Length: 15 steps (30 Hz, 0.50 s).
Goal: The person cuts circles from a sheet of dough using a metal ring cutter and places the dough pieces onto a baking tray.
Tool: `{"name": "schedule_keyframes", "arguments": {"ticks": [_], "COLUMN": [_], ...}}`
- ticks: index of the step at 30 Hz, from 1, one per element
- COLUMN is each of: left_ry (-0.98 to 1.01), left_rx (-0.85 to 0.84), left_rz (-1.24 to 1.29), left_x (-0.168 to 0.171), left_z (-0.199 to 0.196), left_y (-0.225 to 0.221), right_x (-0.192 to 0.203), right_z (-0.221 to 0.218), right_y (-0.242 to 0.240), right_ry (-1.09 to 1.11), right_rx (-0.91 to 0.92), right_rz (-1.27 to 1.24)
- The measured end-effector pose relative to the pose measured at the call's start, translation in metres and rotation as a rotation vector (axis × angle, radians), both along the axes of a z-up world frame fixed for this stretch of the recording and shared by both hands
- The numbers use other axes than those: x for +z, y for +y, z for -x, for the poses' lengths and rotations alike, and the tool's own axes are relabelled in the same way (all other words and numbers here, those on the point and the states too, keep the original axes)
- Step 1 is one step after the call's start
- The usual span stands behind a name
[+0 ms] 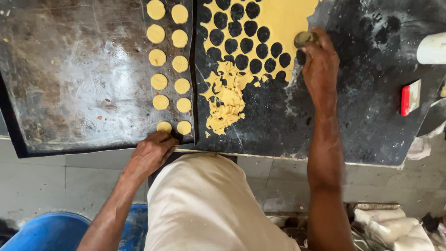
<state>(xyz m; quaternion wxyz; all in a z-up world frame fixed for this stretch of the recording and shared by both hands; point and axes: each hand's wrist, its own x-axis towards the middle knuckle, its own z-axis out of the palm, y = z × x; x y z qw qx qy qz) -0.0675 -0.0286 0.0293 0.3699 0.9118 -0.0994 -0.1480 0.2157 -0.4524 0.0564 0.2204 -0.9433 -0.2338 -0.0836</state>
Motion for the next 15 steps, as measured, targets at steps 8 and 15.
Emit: {"name": "schedule_keyframes", "arguments": {"ticks": [8,15], "left_ry": [0.14,-0.218], "left_rx": [-0.12,0.257], "left_rz": [0.09,0.275], "left_x": [0.02,0.021], "left_z": [-0.018,-0.085], "left_y": [-0.013,0.073], "right_x": [-0.006,0.03], "right_z": [-0.039,-0.04], "right_y": [0.007,0.08], "right_ry": [0.139,0.263], "right_rx": [0.075,-0.033], "right_rz": [0.079,0.094]}}
